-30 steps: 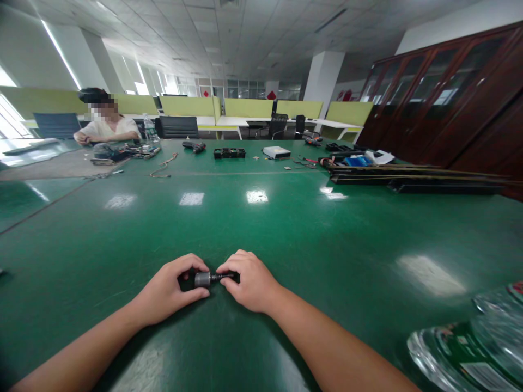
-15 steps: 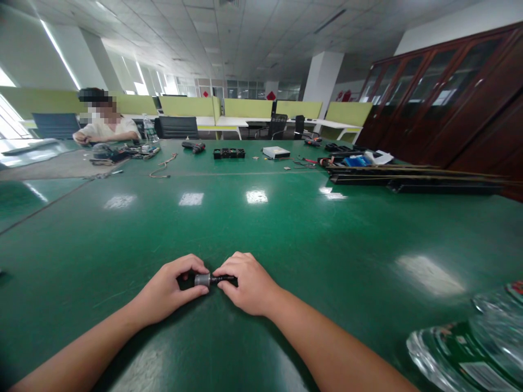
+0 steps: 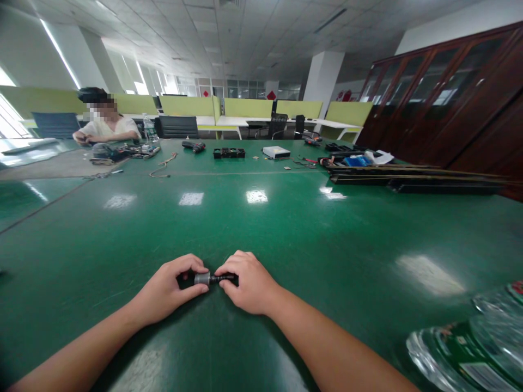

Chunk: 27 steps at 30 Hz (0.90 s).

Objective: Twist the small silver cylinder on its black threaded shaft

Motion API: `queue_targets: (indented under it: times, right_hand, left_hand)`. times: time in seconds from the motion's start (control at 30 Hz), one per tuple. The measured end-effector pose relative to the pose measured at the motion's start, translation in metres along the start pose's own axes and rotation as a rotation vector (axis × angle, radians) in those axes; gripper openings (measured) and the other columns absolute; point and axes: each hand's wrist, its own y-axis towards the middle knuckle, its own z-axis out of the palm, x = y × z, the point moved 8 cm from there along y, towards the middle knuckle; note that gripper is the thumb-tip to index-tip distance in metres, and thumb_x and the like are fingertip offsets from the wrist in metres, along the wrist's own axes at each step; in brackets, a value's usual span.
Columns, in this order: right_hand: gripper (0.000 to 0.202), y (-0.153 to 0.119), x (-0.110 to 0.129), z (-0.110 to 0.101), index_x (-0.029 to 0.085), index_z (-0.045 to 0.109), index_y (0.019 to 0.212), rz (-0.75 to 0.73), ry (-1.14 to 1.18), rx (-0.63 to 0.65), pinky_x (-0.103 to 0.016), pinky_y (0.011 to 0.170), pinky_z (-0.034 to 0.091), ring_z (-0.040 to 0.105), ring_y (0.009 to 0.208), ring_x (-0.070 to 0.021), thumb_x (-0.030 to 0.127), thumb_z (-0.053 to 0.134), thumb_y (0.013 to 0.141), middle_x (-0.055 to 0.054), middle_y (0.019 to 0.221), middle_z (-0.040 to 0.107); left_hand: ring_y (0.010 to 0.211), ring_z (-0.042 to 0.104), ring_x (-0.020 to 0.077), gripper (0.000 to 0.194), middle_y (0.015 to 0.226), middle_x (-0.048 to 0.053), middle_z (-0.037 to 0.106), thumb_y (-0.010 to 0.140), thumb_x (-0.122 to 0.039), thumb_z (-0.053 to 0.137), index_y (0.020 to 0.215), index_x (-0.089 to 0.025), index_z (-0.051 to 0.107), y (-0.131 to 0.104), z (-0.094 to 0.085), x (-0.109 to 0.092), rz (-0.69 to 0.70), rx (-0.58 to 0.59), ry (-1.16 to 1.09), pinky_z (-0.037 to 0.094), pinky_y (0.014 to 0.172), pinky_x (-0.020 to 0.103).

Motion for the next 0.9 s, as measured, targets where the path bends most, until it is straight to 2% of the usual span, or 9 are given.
queue_targets:
  times: [0.63, 0.9]
  right_hand:
    - [0.018, -0.0002, -0.0006, -0.0044, 0.02, 0.068, 0.09, 0.049, -0.022, -0.005, -0.036, 0.084, 0.041, 0.058, 0.086, -0.0188, 0.008, 0.065, 0.077, -0.002, 0.086, 0.07]
    - [0.015, 0.0001, -0.0042, -0.0032, 0.02, 0.068, 0.086, 0.067, -0.02, -0.016, -0.035, 0.082, 0.04, 0.058, 0.084, -0.0174, 0.014, 0.075, 0.074, 0.0, 0.083, 0.069]
  left_hand:
    - [0.081, 0.059, 0.0171, 0.013, 0.091, 0.001, 0.067, 0.081, -0.025, 0.071, 0.092, -0.02, 0.066, 0.0006, -0.0009, -0.0017, -0.011, 0.006, 0.026, 0.044, 0.07, 0.027]
    - [0.08, 0.059, 0.017, 0.013, 0.091, 0.002, 0.067, 0.081, -0.024, 0.07, 0.092, -0.019, 0.066, -0.0001, -0.0018, -0.0037, -0.019, 0.007, 0.028, 0.043, 0.07, 0.027]
